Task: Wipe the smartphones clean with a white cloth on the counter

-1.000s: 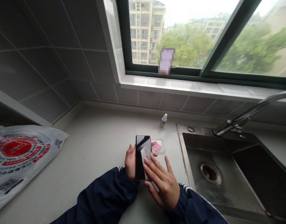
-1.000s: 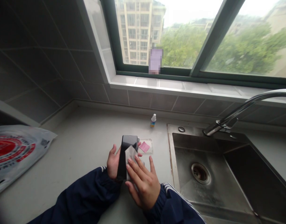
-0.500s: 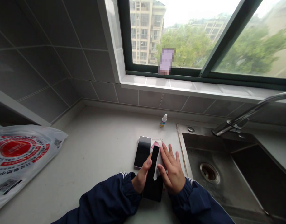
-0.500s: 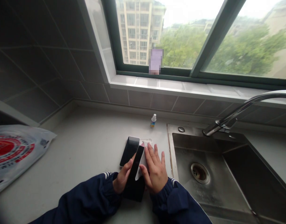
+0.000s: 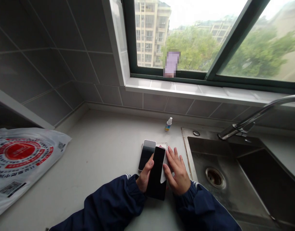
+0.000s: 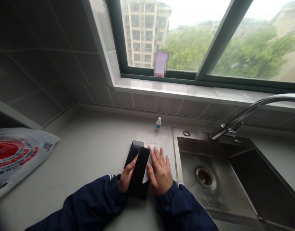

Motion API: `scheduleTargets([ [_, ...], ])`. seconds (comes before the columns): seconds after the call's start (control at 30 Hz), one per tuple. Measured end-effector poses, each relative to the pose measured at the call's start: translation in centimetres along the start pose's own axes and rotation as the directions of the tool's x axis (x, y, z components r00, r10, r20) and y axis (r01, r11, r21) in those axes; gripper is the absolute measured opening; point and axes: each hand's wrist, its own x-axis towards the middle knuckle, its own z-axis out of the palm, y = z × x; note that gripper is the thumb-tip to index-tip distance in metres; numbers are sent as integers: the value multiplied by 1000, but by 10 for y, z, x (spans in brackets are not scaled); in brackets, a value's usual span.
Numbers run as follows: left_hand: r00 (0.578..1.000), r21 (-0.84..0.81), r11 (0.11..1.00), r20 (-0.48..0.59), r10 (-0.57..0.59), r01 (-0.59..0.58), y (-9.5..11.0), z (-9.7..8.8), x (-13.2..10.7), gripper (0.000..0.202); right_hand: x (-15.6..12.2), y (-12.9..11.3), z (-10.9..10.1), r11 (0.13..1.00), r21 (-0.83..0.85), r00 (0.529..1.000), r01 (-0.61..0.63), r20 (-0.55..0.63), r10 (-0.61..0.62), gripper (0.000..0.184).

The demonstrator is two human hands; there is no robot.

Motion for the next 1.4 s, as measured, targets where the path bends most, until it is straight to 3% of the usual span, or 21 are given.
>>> scheduleTargets([
  [0.13,999,-40,999,-9,-34,34,-1,-5,-1,56,1,0,0,1000,13,1000,-22,0,22,59],
  [0.33,996,-36,995,29,-88,89,-2,-11,-4,60,4,-1,0,956,291,998,-44,-32,56,60],
  [0.5,995,-37,995,48,-92,94,0,-9,-6,58,5,1,1,928,371,996,-46,-58,73,57],
  [0.57,993,-21,994,44,-109,110,0,-9,-6,58,5,2,1,901,422,988,-102,-64,142,56],
  [0.67,987,6,989,59,-151,150,0,-11,-5,61,5,2,-1,773,551,935,-314,39,352,61],
  [0.73,982,12,985,82,-171,171,0,-12,-4,65,7,2,-3,595,677,871,-434,148,468,66],
  [0.8,979,12,984,97,-181,180,1,-13,-4,68,11,4,-3,408,782,825,-471,227,518,68],
  [0.87,976,18,982,104,-191,190,0,-14,-3,70,14,7,-1,293,828,800,-478,274,533,67],
  [1.03,968,50,974,115,-224,220,-1,-19,-1,72,19,13,3,117,852,745,-511,371,555,55],
  [1.17,962,74,968,116,-246,239,-1,-18,-2,77,20,11,0,-6,839,727,-544,475,496,53],
  [1.4,946,82,953,123,-300,292,-2,-15,-2,79,20,7,-3,-88,748,683,-658,642,350,55],
])
